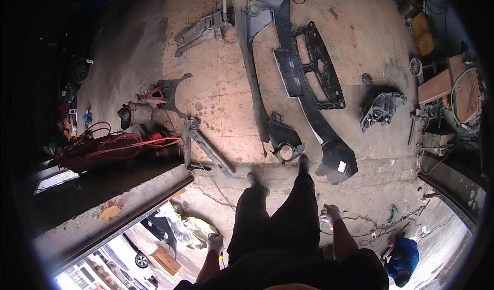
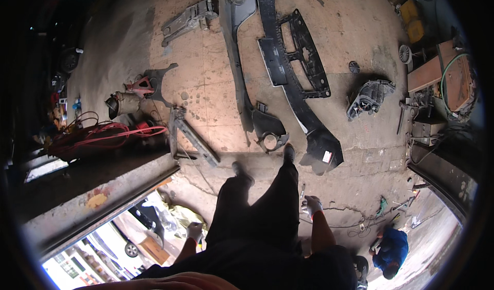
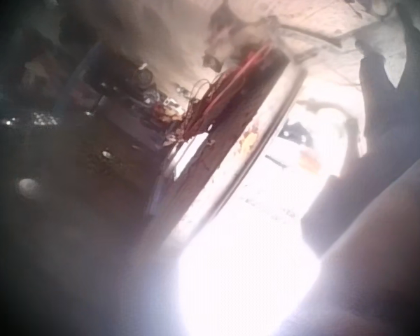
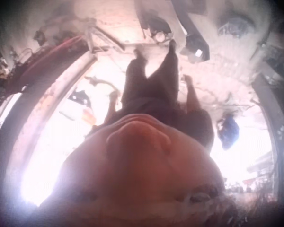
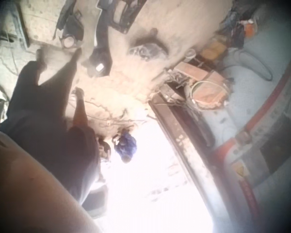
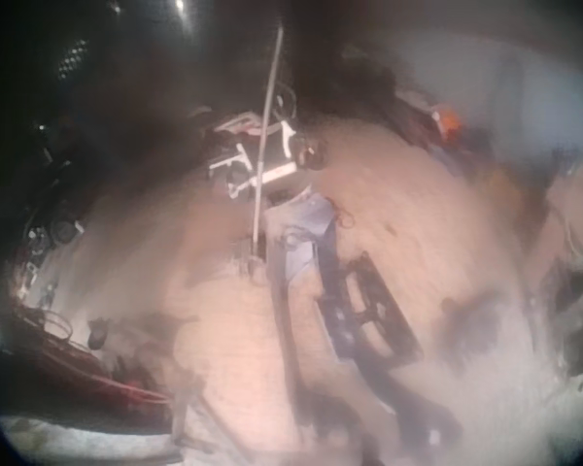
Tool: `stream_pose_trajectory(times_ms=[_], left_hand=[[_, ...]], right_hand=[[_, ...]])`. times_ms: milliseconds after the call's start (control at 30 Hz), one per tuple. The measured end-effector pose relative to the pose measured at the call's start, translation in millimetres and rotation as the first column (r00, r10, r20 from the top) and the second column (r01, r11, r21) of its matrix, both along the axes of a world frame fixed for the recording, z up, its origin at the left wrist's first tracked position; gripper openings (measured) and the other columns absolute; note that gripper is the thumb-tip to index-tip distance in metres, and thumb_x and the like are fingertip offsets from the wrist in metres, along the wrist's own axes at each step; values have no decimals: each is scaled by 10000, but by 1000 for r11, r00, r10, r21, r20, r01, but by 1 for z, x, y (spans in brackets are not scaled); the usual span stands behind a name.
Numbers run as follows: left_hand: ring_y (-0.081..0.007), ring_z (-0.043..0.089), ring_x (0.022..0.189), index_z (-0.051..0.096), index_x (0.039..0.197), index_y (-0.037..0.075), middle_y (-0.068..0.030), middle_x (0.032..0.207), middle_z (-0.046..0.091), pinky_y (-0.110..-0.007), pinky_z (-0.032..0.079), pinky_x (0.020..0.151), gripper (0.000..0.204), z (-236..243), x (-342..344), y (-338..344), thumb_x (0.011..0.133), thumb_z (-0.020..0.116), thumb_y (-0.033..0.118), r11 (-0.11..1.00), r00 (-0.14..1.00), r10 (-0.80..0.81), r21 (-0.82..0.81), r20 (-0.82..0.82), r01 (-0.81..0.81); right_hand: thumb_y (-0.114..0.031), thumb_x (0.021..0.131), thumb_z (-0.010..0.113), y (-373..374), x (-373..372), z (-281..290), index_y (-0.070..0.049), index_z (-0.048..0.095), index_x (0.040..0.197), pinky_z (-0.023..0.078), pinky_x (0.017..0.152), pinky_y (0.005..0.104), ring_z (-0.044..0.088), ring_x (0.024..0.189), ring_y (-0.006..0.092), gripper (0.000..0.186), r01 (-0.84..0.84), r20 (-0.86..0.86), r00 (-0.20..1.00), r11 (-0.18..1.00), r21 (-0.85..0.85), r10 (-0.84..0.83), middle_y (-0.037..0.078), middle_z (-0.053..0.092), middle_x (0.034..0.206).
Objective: The person uses a screwdriver to pry and remove a grille insert from a detached car bumper, then places the removed part on the floor. The person later picks up the grille and aligns it with the bumper, preparing to reattach it.
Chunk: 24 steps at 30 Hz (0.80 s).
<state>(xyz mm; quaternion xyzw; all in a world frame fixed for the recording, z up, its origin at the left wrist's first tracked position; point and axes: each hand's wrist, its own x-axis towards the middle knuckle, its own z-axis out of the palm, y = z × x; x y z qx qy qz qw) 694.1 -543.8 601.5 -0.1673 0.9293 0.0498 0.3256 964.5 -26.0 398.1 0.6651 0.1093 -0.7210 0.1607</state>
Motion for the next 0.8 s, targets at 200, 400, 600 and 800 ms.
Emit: stream_pose_trajectory(times_ms=[200, 400, 600, 800], left_hand=[[-237, 626, 489, 729, 906, -8, -100, 643, 653, -418, 523, 485, 201, -28, -24, -46, 900, 689, 188, 788, 808, 538, 196, 240, -583], [-232, 554, 432, 659, 991, 2, -89, 633, 570, -410, 487, 420, 176, -63, -142, -106, 974, 673, 176, 625, 740, 591, 399, 321, -671], [-284, 580, 429, 660, 805, 30, -130, 598, 603, -470, 504, 423, 257, -111, -287, -117, 960, 683, 234, 809, 888, 364, 376, 282, -451], [-419, 751, 969, 765, 1003, 3, -282, 1028, 756, -474, 585, 860, 370, -138, -469, 33, 856, 673, 330, 904, 970, -241, 369, 26, 215]], right_hand=[[-240, 1007, 635, 35, -91, 10, -163, 493, 873, 415, 446, 323, 516, 497, 165, 210, -90, -28, 995, 964, 250, 101, 11, 504, 668], [-271, 996, 666, 25, -209, 59, -113, 615, 947, 416, 422, 342, 557, 499, 174, 173, -335, 144, 942, 847, 413, 302, 32, 579, 698], [-296, 993, 697, 9, -275, 86, -105, 624, 1007, 448, 483, 336, 578, 569, 159, 205, -371, -18, 896, 770, 519, 443, 40, 610, 769], [-311, 1019, 621, -18, -246, 54, -141, 567, 921, 418, 458, 363, 545, 524, 203, 203, -185, 262, 961, 910, 372, 89, 46, 581, 729]])
